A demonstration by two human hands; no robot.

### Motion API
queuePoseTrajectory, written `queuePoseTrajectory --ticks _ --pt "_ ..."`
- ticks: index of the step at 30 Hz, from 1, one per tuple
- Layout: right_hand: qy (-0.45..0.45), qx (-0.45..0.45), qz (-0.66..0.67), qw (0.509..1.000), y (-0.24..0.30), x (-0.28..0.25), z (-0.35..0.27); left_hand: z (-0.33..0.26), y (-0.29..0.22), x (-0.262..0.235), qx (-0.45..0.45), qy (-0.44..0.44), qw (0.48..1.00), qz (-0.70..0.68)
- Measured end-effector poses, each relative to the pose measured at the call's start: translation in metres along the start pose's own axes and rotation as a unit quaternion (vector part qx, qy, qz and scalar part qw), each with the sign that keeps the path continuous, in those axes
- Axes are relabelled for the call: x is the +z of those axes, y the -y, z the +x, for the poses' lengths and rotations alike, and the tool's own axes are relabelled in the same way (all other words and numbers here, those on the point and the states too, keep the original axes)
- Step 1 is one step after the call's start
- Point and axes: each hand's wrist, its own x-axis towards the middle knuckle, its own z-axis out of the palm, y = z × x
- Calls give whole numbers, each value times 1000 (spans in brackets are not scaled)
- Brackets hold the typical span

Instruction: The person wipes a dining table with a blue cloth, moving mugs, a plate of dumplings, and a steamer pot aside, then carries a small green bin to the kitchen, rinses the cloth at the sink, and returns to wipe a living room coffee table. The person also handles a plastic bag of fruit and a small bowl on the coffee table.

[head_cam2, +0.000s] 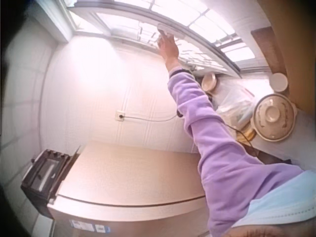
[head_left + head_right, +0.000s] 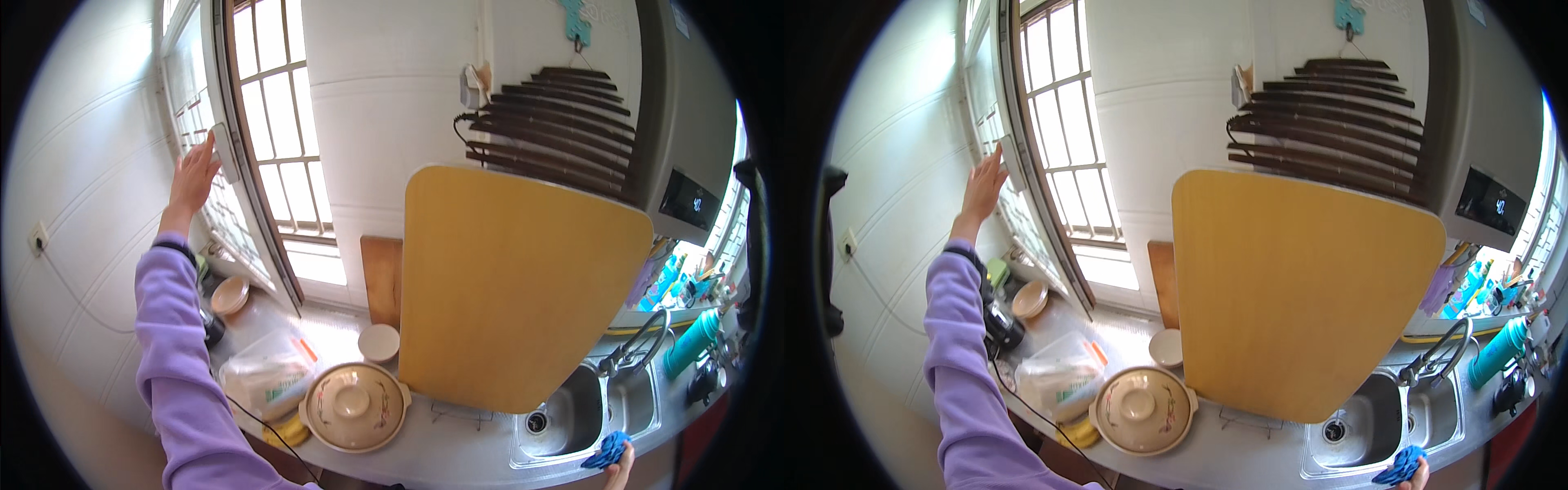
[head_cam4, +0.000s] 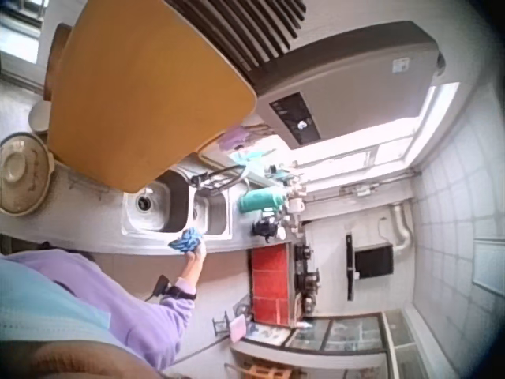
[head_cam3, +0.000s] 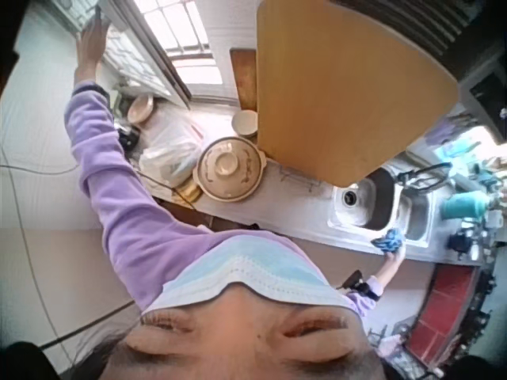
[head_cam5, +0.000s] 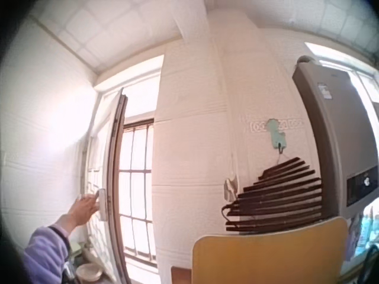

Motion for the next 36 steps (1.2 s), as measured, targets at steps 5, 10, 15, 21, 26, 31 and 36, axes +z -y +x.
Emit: queuePoseTrajectory --ticks 5,10,15,21,26,31,36 --pt "-49 43 57 996 -48 5 -26 22 -4 47 83 -122 974 -174" --pt "-80 -20 -31 996 -58 4 -51 63 -23 63 134 -89 982 -95" --pt "-113 -40 -55 991 -65 -11 -85 99 -45 91 96 -2 975 -201" --pt "-131 -31 -48 990 -60 1 -126 129 -79 127 60 -39 980 -186" --pt "-139 -25 -47 989 -49 32 -149 143 -89 147 59 -79 988 -118" --pt "-138 -18 -47 989 -42 58 -159 157 -97 165 52 -79 987 -134" --pt "-129 -10 -41 991 -41 65 -173 164 -87 175 83 -96 979 -161"
